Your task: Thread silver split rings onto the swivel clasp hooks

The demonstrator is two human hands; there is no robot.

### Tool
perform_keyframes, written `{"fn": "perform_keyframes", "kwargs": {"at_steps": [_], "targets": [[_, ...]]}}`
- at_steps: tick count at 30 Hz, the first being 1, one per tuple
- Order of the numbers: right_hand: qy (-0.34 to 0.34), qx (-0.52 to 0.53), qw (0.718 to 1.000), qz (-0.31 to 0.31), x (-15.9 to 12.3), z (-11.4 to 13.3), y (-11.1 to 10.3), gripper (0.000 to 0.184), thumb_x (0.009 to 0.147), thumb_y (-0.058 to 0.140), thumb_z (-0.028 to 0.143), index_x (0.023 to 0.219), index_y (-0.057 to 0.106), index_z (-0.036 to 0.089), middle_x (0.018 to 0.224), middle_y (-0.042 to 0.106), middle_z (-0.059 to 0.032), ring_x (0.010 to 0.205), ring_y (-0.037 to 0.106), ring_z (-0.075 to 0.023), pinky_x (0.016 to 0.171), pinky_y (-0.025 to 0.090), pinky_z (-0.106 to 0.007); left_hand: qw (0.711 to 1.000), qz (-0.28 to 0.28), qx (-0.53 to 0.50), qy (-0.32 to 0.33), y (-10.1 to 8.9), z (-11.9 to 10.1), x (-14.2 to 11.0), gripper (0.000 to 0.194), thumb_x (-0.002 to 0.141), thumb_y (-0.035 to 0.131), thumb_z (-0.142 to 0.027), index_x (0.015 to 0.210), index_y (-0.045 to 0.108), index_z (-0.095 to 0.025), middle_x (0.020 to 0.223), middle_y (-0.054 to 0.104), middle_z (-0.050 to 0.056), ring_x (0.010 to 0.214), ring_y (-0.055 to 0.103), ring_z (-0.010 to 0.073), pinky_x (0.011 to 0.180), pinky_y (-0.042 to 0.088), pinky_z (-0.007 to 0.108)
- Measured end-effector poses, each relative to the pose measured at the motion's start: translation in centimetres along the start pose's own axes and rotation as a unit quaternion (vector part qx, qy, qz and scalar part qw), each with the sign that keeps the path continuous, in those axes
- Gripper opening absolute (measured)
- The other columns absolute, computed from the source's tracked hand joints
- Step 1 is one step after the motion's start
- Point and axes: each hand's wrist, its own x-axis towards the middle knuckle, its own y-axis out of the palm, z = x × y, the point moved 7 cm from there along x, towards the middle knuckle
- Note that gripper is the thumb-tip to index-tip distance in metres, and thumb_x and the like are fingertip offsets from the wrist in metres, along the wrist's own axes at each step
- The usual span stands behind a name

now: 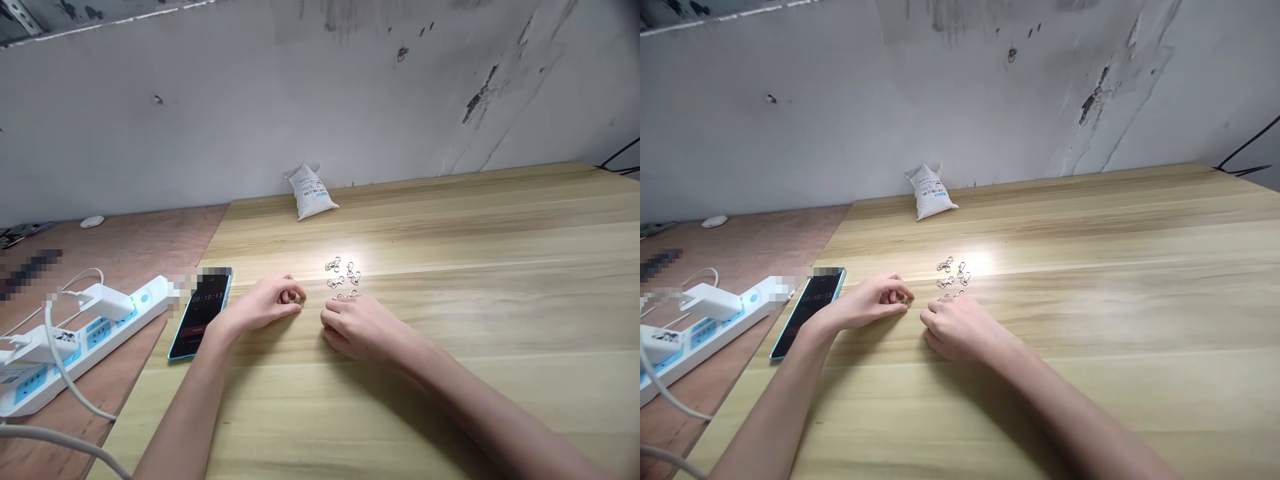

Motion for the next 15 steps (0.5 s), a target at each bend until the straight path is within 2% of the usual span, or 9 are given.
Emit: {"fn": "perform_keyframes", "kwargs": {"at_steps": [3, 5, 8, 10, 12, 15], "targets": [[0.002, 0.054, 0.998, 0.027, -0.4, -1.0, -0.5, 0.012, 0.078, 0.052, 0.017, 0.067, 0.057, 0.018, 0.067, 0.061, -0.0015, 0.051, 0.040, -0.0098, 0.049, 0.018, -0.029, 1.000, 0.005, -0.004, -0.001, 0.1, 0.0, 0.0, 0.014, 0.084, 0.061, -0.031, 0.089, 0.071, -0.023, 0.085, 0.058, 0.002, 0.071, 0.057, 0.0143, 0.066, 0.047, 0.027], [0.006, 0.083, 0.996, 0.031, -0.6, -1.9, -1.1, 0.014, 0.080, 0.052, 0.017, 0.066, 0.057, 0.019, 0.068, 0.062, -0.0015, 0.053, 0.042, -0.0101, 0.051, 0.021, -0.028, 1.000, 0.011, -0.007, 0.005, 0.2, -0.2, 0.0, 0.014, 0.084, 0.062, -0.032, 0.088, 0.071, -0.022, 0.085, 0.058, 0.002, 0.071, 0.058, 0.0143, 0.065, 0.048, 0.027], [0.079, 0.067, 0.994, -0.018, -0.7, -4.5, -1.9, 0.016, 0.084, 0.050, 0.015, 0.077, 0.064, 0.018, 0.073, 0.065, -0.0020, 0.056, 0.046, -0.0102, 0.052, 0.022, -0.027, 1.000, 0.013, -0.020, 0.010, 0.3, -0.5, 0.0, 0.015, 0.084, 0.063, -0.033, 0.090, 0.070, -0.022, 0.088, 0.060, 0.003, 0.073, 0.059, 0.0147, 0.066, 0.049, 0.028], [0.096, 0.061, 0.993, -0.037, -0.8, -5.4, -1.9, 0.016, 0.085, 0.053, 0.016, 0.090, 0.068, 0.020, 0.083, 0.068, -0.0018, 0.056, 0.046, -0.0092, 0.053, 0.023, -0.026, 1.000, -0.004, -0.022, 0.018, 0.1, -0.7, 0.1, 0.016, 0.084, 0.064, -0.033, 0.095, 0.069, -0.023, 0.092, 0.061, 0.003, 0.076, 0.059, 0.0153, 0.069, 0.049, 0.029], [0.093, 0.054, 0.993, -0.040, -0.7, -5.5, -1.5, 0.017, 0.088, 0.054, 0.019, 0.091, 0.070, 0.021, 0.082, 0.067, -0.0014, 0.057, 0.047, -0.0091, 0.053, 0.022, -0.025, 0.999, -0.016, -0.016, 0.027, 0.1, -0.8, 0.1, 0.018, 0.084, 0.064, -0.033, 0.099, 0.068, -0.023, 0.093, 0.062, 0.003, 0.077, 0.059, 0.0156, 0.070, 0.049, 0.029], [0.080, 0.034, 0.996, -0.030, -0.5, -5.1, -0.9, 0.019, 0.091, 0.053, 0.022, 0.088, 0.072, 0.022, 0.077, 0.065, -0.0011, 0.056, 0.047, -0.0091, 0.052, 0.020, -0.026, 1.000, 0.000, -0.015, 0.022, 0.6, -0.9, 0.2, 0.017, 0.084, 0.063, -0.034, 0.095, 0.069, -0.022, 0.089, 0.061, 0.003, 0.075, 0.059, 0.0149, 0.068, 0.049, 0.029]]}}
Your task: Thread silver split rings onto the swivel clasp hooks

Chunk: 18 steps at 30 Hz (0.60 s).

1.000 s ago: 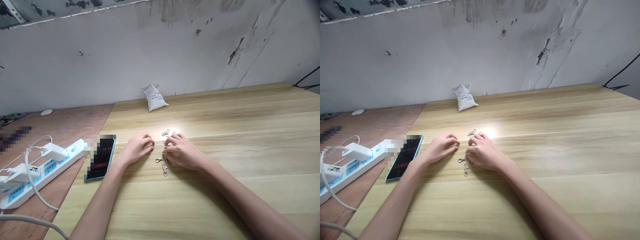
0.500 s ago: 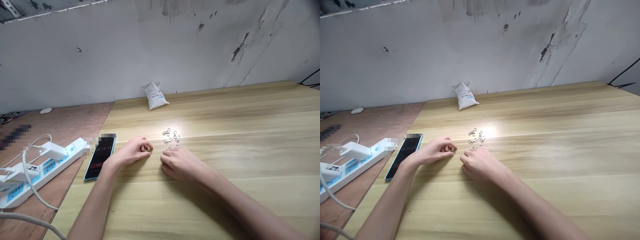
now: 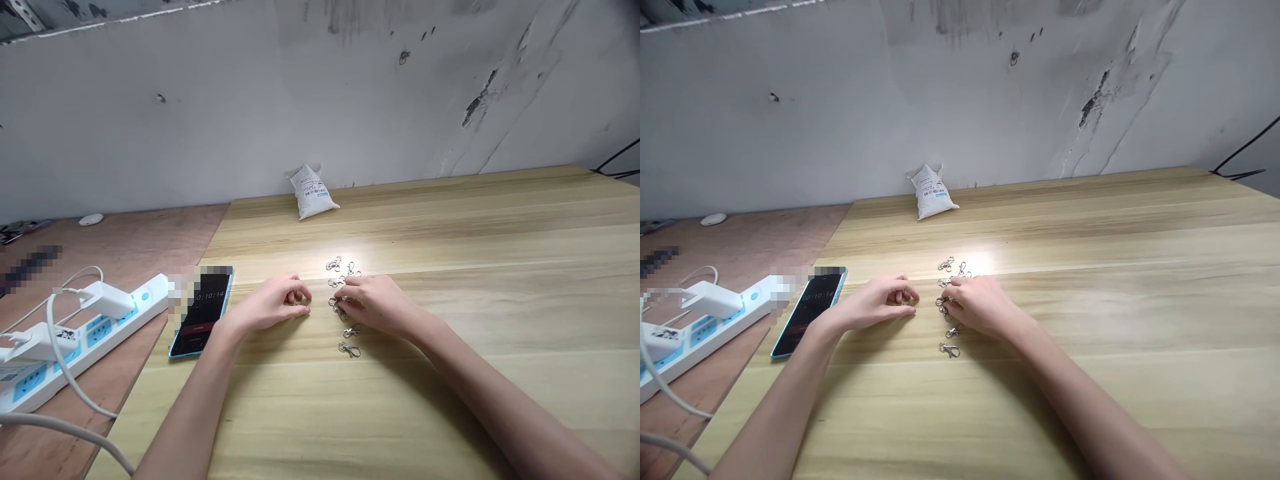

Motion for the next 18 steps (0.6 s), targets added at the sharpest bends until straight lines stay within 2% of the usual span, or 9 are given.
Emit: {"fn": "perform_keyframes", "kwargs": {"at_steps": [6, 9, 11, 13, 15, 16, 18], "targets": [[-0.006, -0.063, 0.998, 0.002, 0.5, 0.9, 0.3, 0.024, 0.093, 0.048, 0.020, 0.081, 0.068, 0.017, 0.078, 0.064, -0.0033, 0.050, 0.043, -0.0077, 0.050, 0.016, -0.029, 1.000, 0.017, 0.010, 0.005, 0.5, -0.8, 0.1, 0.016, 0.087, 0.061, -0.034, 0.088, 0.069, -0.021, 0.082, 0.059, 0.002, 0.070, 0.058, 0.0142, 0.064, 0.047, 0.027], [0.012, -0.096, 0.995, -0.001, 0.8, 0.9, 0.6, 0.021, 0.089, 0.048, 0.016, 0.078, 0.065, 0.016, 0.078, 0.065, -0.0048, 0.049, 0.044, -0.0083, 0.050, 0.014, -0.029, 0.999, -0.018, 0.023, 0.019, 0.5, -1.1, 0.4, 0.016, 0.090, 0.056, -0.032, 0.090, 0.069, -0.022, 0.086, 0.061, 0.002, 0.073, 0.059, 0.0140, 0.067, 0.047, 0.027], [0.034, -0.082, 0.996, -0.010, 1.0, 0.7, 0.7, 0.018, 0.087, 0.049, 0.016, 0.076, 0.063, 0.016, 0.077, 0.066, -0.0047, 0.049, 0.045, -0.0089, 0.049, 0.015, -0.029, 0.998, -0.047, 0.034, 0.034, 0.6, -1.3, 0.7, 0.016, 0.092, 0.055, -0.031, 0.093, 0.068, -0.023, 0.091, 0.062, 0.002, 0.075, 0.061, 0.0138, 0.069, 0.048, 0.027], [0.074, -0.008, 0.997, -0.035, 1.0, 0.2, 0.4, 0.014, 0.085, 0.052, 0.019, 0.075, 0.062, 0.017, 0.076, 0.066, -0.0032, 0.051, 0.047, -0.0095, 0.050, 0.020, -0.027, 0.995, -0.072, 0.050, 0.056, 0.9, -1.7, 1.0, 0.017, 0.093, 0.054, -0.031, 0.097, 0.068, -0.023, 0.096, 0.062, 0.003, 0.075, 0.062, 0.0140, 0.070, 0.048, 0.028], [0.115, 0.147, 0.980, -0.068, 1.0, -0.4, 0.0, 0.011, 0.084, 0.056, 0.023, 0.076, 0.062, 0.019, 0.074, 0.066, -0.0014, 0.055, 0.050, -0.0105, 0.052, 0.028, -0.025, 0.988, -0.109, 0.077, 0.082, 1.0, -2.4, 1.2, 0.016, 0.092, 0.055, -0.031, 0.098, 0.067, -0.023, 0.099, 0.063, 0.003, 0.078, 0.062, 0.0150, 0.076, 0.047, 0.031], [0.132, 0.246, 0.957, -0.083, 0.9, -0.6, -0.2, 0.011, 0.083, 0.057, 0.026, 0.077, 0.062, 0.019, 0.073, 0.065, -0.0010, 0.058, 0.052, -0.0111, 0.053, 0.033, -0.024, 0.982, -0.135, 0.094, 0.094, 0.9, -2.9, 1.2, 0.014, 0.091, 0.057, -0.031, 0.098, 0.067, -0.023, 0.100, 0.064, 0.003, 0.080, 0.062, 0.0159, 0.079, 0.046, 0.033], [0.161, 0.433, 0.881, -0.101, 0.9, -0.9, -0.2, 0.015, 0.083, 0.059, 0.032, 0.077, 0.062, 0.018, 0.073, 0.065, -0.0012, 0.060, 0.054, -0.0115, 0.054, 0.038, -0.024, 0.966, -0.198, 0.121, 0.115, 0.6, -3.7, 1.0, 0.013, 0.089, 0.062, -0.030, 0.097, 0.067, -0.022, 0.100, 0.066, 0.003, 0.086, 0.062, 0.0176, 0.084, 0.044, 0.035]]}}
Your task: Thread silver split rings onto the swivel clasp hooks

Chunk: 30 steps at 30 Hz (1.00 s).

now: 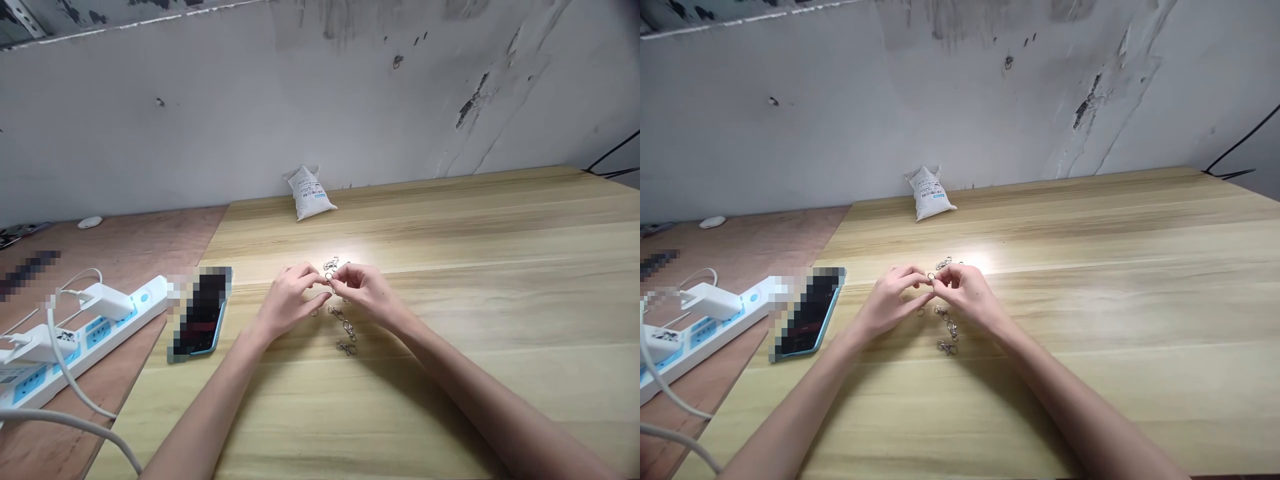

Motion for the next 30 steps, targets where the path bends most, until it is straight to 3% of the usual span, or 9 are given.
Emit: {"fn": "perform_keyframes", "kwargs": {"at_steps": [3, 7, 12, 22, 28, 30], "targets": [[0.070, 0.174, 0.982, -0.008, -0.1, -0.4, 0.0, 0.023, 0.077, 0.067, 0.040, 0.075, 0.061, 0.017, 0.069, 0.065, -0.0014, 0.052, 0.050, -0.0094, 0.050, 0.041, -0.024, 0.997, -0.076, 0.023, 0.017, -0.8, -0.8, -0.1, 0.011, 0.089, 0.063, -0.029, 0.096, 0.068, -0.022, 0.095, 0.068, 0.002, 0.090, 0.062, 0.0177, 0.083, 0.041, 0.034], [0.085, 0.229, 0.969, -0.023, 0.0, -0.8, -0.1, 0.028, 0.072, 0.074, 0.041, 0.080, 0.060, 0.017, 0.070, 0.067, -0.0011, 0.046, 0.050, -0.0080, 0.050, 0.046, -0.025, 0.994, -0.102, 0.025, 0.012, -1.2, -1.0, -0.2, 0.013, 0.091, 0.060, -0.031, 0.097, 0.069, -0.023, 0.094, 0.067, 0.002, 0.090, 0.063, 0.0175, 0.081, 0.040, 0.033], [0.062, 0.233, 0.970, -0.014, 0.1, -1.2, 0.0, 0.030, 0.075, 0.074, 0.042, 0.084, 0.055, 0.020, 0.062, 0.061, 0.0045, 0.046, 0.054, -0.0096, 0.052, 0.048, -0.027, 0.995, -0.094, 0.033, 0.016, -1.0, -1.0, -0.1, 0.014, 0.093, 0.057, -0.029, 0.097, 0.069, -0.024, 0.092, 0.068, 0.002, 0.088, 0.063, 0.0164, 0.080, 0.039, 0.033], [0.027, 0.195, 0.980, 0.021, -0.3, 0.0, 0.4, 0.025, 0.085, 0.065, 0.041, 0.089, 0.050, 0.022, 0.058, 0.058, 0.0064, 0.047, 0.056, -0.0104, 0.052, 0.047, -0.026, 0.977, -0.143, 0.141, 0.075, -1.5, -1.6, -0.4, 0.011, 0.090, 0.056, -0.020, 0.083, 0.065, -0.021, 0.081, 0.069, 0.000, 0.076, 0.062, 0.0159, 0.083, 0.041, 0.035], [0.029, 0.200, 0.979, 0.016, -0.2, -0.1, 0.1, 0.026, 0.083, 0.066, 0.043, 0.085, 0.050, 0.022, 0.062, 0.062, 0.0028, 0.065, 0.064, -0.0154, 0.056, 0.048, -0.026, 0.983, -0.172, 0.059, 0.037, -2.2, -1.3, -0.4, 0.007, 0.087, 0.058, -0.018, 0.082, 0.062, -0.021, 0.082, 0.069, 0.000, 0.082, 0.063, 0.0164, 0.083, 0.041, 0.035], [0.033, 0.193, 0.980, 0.018, -0.3, -0.1, 0.1, 0.025, 0.084, 0.066, 0.042, 0.086, 0.052, 0.021, 0.071, 0.066, 0.0000, 0.062, 0.062, -0.0135, 0.055, 0.048, -0.026, 0.986, -0.164, 0.011, 0.010, -2.2, -0.9, -0.4, 0.006, 0.085, 0.060, -0.017, 0.081, 0.063, -0.021, 0.084, 0.067, 0.000, 0.085, 0.063, 0.0170, 0.086, 0.041, 0.035]]}}
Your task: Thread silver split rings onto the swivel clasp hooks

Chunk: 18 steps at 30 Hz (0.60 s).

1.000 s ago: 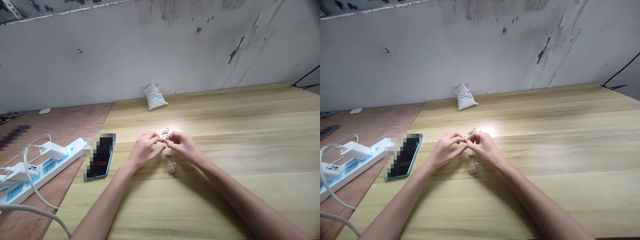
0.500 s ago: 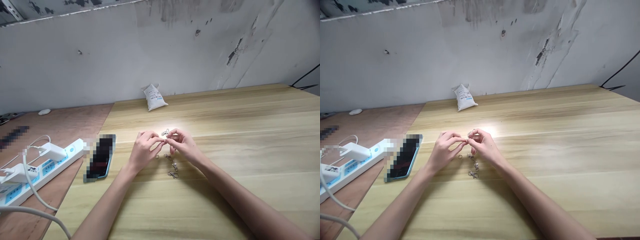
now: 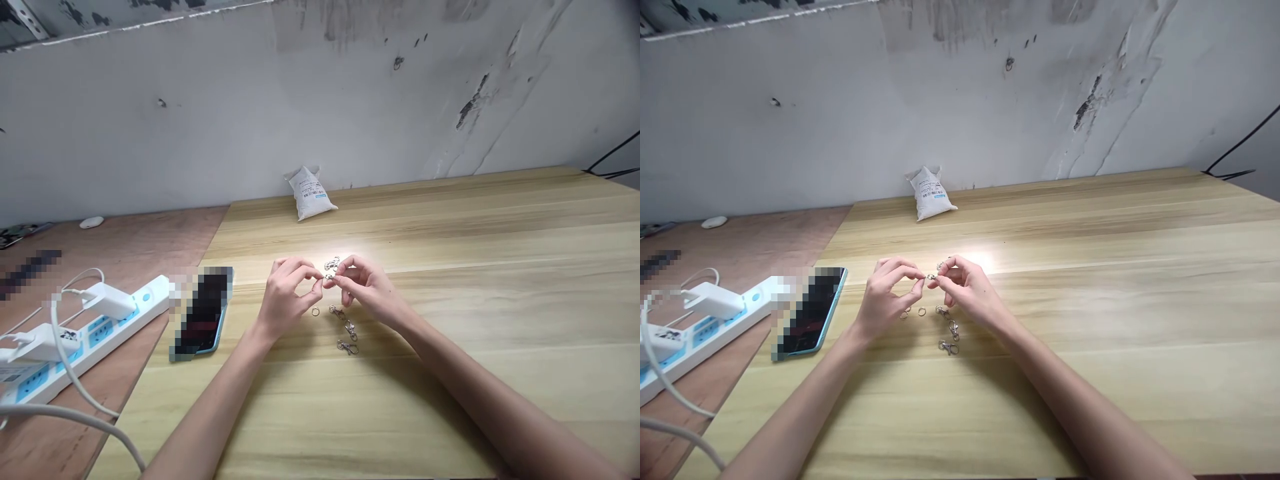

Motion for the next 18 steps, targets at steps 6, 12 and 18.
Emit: {"fn": "perform_keyframes", "kwargs": {"at_steps": [6, 12, 18], "targets": [[-0.014, -0.052, 0.998, 0.029, -0.1, 0.5, 0.4, 0.022, 0.085, 0.063, 0.040, 0.090, 0.062, 0.019, 0.088, 0.066, -0.0033, 0.060, 0.054, -0.0094, 0.057, 0.050, -0.026, 0.963, 0.069, -0.207, -0.158, 1.4, 1.9, -0.1, 0.008, 0.085, 0.063, -0.026, 0.081, 0.068, -0.021, 0.100, 0.062, 0.004, 0.101, 0.059, 0.0195, 0.095, 0.042, 0.036], [-0.005, -0.081, 0.996, 0.031, -0.1, 0.2, 0.3, 0.028, 0.088, 0.059, 0.043, 0.094, 0.069, 0.018, 0.082, 0.063, -0.0026, 0.056, 0.050, -0.0091, 0.053, 0.044, -0.025, 0.879, 0.101, -0.378, -0.273, 3.4, 3.5, -0.9, 0.019, 0.083, 0.067, -0.036, 0.079, 0.070, -0.018, 0.107, 0.061, 0.007, 0.107, 0.057, 0.0220, 0.098, 0.040, 0.035], [-0.068, -0.140, 0.988, 0.000, 0.0, 0.6, -0.2, 0.026, 0.091, 0.056, 0.040, 0.098, 0.069, 0.019, 0.083, 0.066, -0.0044, 0.069, 0.055, -0.0138, 0.055, 0.043, -0.025, 0.832, 0.117, -0.439, -0.318, 3.7, 3.3, -1.1, 0.020, 0.080, 0.069, -0.037, 0.079, 0.070, -0.016, 0.109, 0.063, 0.007, 0.101, 0.057, 0.0201, 0.094, 0.040, 0.033]]}}
